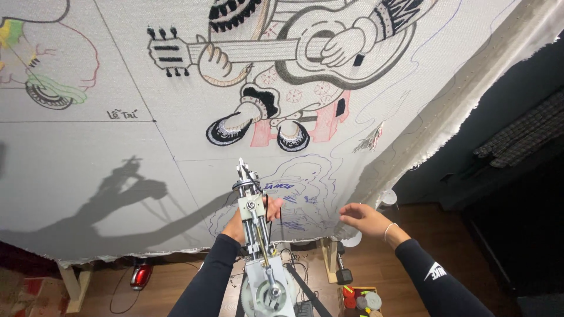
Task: The person uses a tufting gun to create a rug on a large vertical frame.
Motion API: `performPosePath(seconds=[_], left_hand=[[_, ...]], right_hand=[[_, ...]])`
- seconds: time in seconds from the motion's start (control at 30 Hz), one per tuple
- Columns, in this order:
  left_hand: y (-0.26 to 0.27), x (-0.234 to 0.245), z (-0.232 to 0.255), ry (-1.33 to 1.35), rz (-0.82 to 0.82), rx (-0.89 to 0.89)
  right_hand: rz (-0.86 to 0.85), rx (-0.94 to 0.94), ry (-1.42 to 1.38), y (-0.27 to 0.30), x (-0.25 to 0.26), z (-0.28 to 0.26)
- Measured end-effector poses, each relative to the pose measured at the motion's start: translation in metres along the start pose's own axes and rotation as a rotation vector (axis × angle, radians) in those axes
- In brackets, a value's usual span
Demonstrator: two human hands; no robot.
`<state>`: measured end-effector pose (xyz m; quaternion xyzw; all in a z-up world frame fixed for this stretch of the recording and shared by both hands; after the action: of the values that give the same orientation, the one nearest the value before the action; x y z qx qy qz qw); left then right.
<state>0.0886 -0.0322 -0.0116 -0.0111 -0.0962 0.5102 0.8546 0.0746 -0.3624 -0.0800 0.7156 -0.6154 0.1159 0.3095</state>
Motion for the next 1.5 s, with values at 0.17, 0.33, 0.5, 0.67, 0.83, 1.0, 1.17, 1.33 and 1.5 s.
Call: performPosePath(seconds=[0.17, 0.33, 0.5, 0.67, 0.83, 1.0, 1.17, 1.33, 1.5], left_hand=[[-0.009, 0.020, -0.056, 0.552, 0.132, 0.170], [-0.013, 0.037, -0.061, 0.315, 0.292, 0.221], [-0.040, 0.040, -0.096, 0.230, 0.397, 0.147], [-0.062, 0.025, -0.109, 0.296, 0.457, 0.098], [-0.090, 0.000, -0.092, 0.302, 0.432, 0.069], [-0.123, -0.005, -0.050, 0.281, 0.487, 0.006], [-0.142, -0.014, -0.007, 0.141, 0.466, -0.022], [-0.160, -0.016, 0.005, 0.045, 0.542, -0.112], [-0.189, -0.019, 0.013, 0.070, 0.538, -0.179]], right_hand=[[-0.309, 0.029, -0.045, 0.043, -0.045, -0.022], [-0.533, 0.117, -0.092, 0.115, -0.068, -0.092], [-0.729, 0.199, -0.203, 0.151, -0.094, -0.107], [-0.177, 0.247, -0.356, 0.133, -0.072, -0.079], [0.237, 0.131, -0.540, 0.124, -0.056, 0.007], [0.432, 0.259, -0.875, 0.125, -0.014, -0.004], [0.402, 0.307, -0.888, 0.123, 0.025, -0.044], [0.291, 0.592, -0.981, 0.107, 0.053, -0.063], [0.350, 0.510, -1.094, 0.106, 0.085, -0.095]])
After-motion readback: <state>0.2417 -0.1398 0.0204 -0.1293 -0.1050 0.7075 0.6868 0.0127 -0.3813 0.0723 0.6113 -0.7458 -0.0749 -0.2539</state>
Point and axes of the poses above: each hand's wrist, its own y-axis away from the middle knuckle, its own x-axis out of the back of the hand, z = x × y, the point moved 9 cm from there along -y, towards the middle knuckle
